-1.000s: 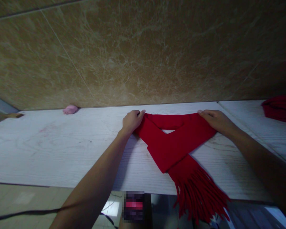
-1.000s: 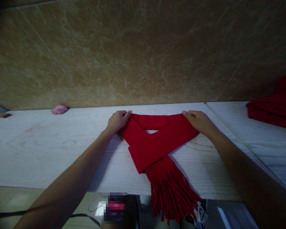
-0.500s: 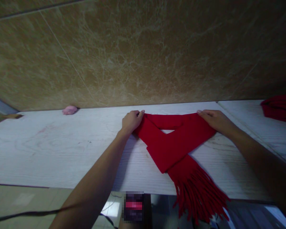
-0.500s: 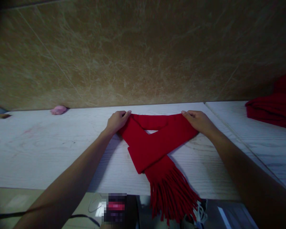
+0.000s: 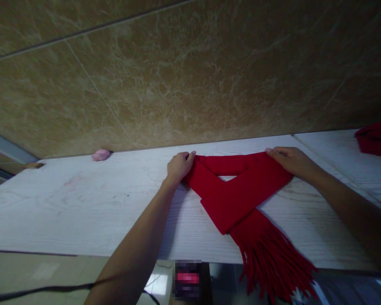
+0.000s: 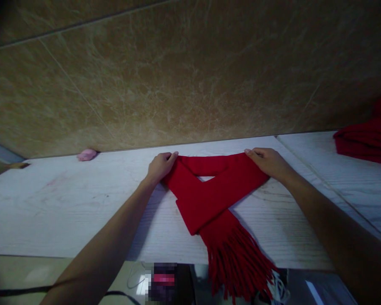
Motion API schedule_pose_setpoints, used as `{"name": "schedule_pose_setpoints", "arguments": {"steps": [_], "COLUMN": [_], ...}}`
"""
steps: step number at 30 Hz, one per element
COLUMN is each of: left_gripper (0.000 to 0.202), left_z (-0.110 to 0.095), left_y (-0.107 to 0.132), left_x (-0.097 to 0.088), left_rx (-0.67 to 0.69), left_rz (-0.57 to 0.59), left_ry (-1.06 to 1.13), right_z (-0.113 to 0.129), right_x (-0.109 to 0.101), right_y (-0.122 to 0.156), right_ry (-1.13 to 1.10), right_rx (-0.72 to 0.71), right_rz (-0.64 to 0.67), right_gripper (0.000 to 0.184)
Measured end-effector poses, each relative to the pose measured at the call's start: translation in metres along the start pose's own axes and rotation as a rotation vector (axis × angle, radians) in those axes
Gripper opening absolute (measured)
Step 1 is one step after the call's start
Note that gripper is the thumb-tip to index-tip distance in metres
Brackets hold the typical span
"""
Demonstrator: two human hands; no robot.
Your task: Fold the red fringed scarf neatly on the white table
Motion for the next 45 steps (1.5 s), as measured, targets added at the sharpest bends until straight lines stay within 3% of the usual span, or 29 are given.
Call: {"name": "schedule_pose_setpoints", "arguments": {"steps": [6,16,31,45], "left_gripper": [0.054,0.060,0.059,0.058], "left_z": [0.002,0.002,-0.001,0.000], "left_y": [-0.001,0.000,0.000,0.000], "left_x": [0.001,0.003,0.004,0.002], "left_rx": [0.003,-0.018,0.000,0.009], "left_rz": [-0.013,0.024,0.040,0.021], "left_ry": [0.000,-0.003,-0.024,-0.002], "right_z": [0.000,-0.008,-0.004,-0.013], "right_x": [0.002,0.007,0.005,0.007], "right_y": [0.002,0.003,0.001,-0.002], "right_ry": [-0.020,-0.026,0.044,0.020], "right_rx": [0.039,0.127,0.030,0.024], "right_rz": [0.052,0.100,0.081,0.045], "right_gripper": [0.077,0.066,0.073,0.062]}}
Point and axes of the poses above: each hand's wrist, its own y-axis away from the middle knuckle, its own x-axis out of the palm, z = x × y, the point moved 10 cm from there along -y, towards the middle knuckle, and after that the axes turned 12 degrees about y, right-handed, at the moved point
